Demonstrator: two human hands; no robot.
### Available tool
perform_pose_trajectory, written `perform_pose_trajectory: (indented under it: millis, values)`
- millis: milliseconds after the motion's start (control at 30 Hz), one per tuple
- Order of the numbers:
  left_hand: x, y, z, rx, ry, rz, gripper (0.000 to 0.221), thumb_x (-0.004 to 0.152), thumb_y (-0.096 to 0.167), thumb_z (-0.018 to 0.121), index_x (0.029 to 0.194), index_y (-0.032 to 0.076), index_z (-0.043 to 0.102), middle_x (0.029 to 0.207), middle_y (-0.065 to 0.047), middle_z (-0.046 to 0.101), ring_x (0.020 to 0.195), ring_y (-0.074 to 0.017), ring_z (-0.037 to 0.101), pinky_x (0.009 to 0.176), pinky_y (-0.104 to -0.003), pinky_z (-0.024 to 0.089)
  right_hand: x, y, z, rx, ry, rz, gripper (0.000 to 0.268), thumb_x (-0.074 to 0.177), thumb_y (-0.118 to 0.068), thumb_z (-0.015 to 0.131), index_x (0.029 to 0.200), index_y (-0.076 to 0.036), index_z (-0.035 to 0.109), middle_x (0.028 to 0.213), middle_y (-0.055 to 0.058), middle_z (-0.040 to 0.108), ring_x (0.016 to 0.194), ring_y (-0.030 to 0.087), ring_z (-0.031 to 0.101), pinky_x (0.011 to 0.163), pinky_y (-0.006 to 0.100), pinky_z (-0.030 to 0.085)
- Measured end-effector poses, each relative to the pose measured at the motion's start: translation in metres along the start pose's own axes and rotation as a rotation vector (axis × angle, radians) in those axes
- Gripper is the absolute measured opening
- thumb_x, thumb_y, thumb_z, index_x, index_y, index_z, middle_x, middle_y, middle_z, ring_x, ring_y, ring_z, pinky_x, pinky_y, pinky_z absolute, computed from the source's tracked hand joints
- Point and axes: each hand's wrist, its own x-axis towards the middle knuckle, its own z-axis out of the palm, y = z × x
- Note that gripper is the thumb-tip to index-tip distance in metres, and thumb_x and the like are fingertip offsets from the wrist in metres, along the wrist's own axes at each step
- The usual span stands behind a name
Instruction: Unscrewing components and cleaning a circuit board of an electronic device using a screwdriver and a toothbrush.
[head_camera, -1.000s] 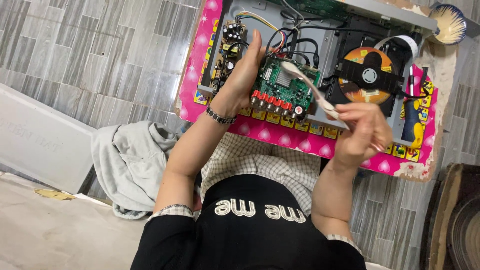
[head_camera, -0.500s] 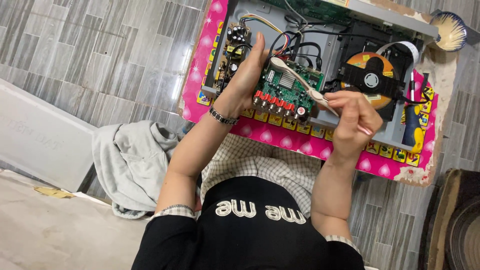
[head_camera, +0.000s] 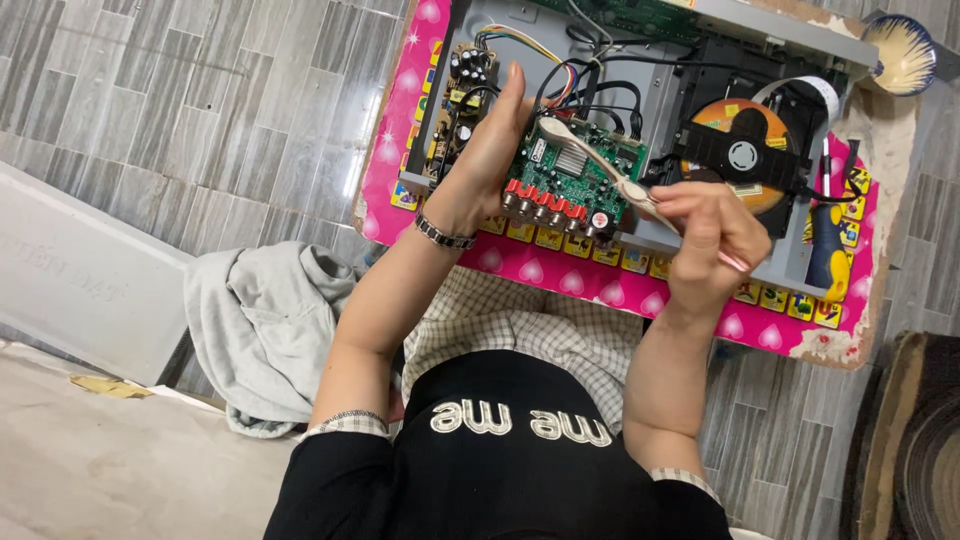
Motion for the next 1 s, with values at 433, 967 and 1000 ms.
perform_pose_trajectory:
  millis: [433, 967, 1000]
  values:
    - [0.008, -0.012, -0.009, -0.144, -0.072, 0.027, 0.078, 0.089, 0.065, 0.033, 0.101, -0.004, 0.066, 0.080, -0.011, 0.067, 0.062, -0.0128, 0.061, 0.053, -0.026, 0.048, -0.001, -0.007, 0.002, 0.000, 0.005, 0.011, 0.028, 0.104, -0.009, 0.046, 0.089, 0.007, 0.063, 0.095, 0.020, 0.068, 0.073, 0.022, 0.062, 0.069, 0.029, 0.053]
    - [0.002, -0.004, -0.005, -0.041, -0.047, 0.029, 0.089, 0.087, 0.067, 0.024, 0.116, -0.006, 0.067, 0.090, -0.013, 0.070, 0.069, -0.0134, 0.063, 0.058, -0.025, 0.049, -0.012, -0.008, 0.020, -0.099, -0.031, -0.094, 0.030, 0.104, -0.012, 0.051, 0.086, 0.006, 0.066, 0.094, 0.021, 0.071, 0.068, 0.021, 0.062, 0.060, 0.027, 0.047]
    - [0.002, -0.003, -0.003, -0.039, -0.046, 0.029, 0.089, 0.087, 0.067, 0.024, 0.116, -0.006, 0.067, 0.090, -0.013, 0.070, 0.069, -0.0134, 0.063, 0.058, -0.025, 0.049, -0.013, -0.018, 0.017, -0.098, -0.029, -0.093, 0.030, 0.104, -0.012, 0.051, 0.086, 0.006, 0.066, 0.094, 0.021, 0.071, 0.068, 0.021, 0.062, 0.060, 0.027, 0.047]
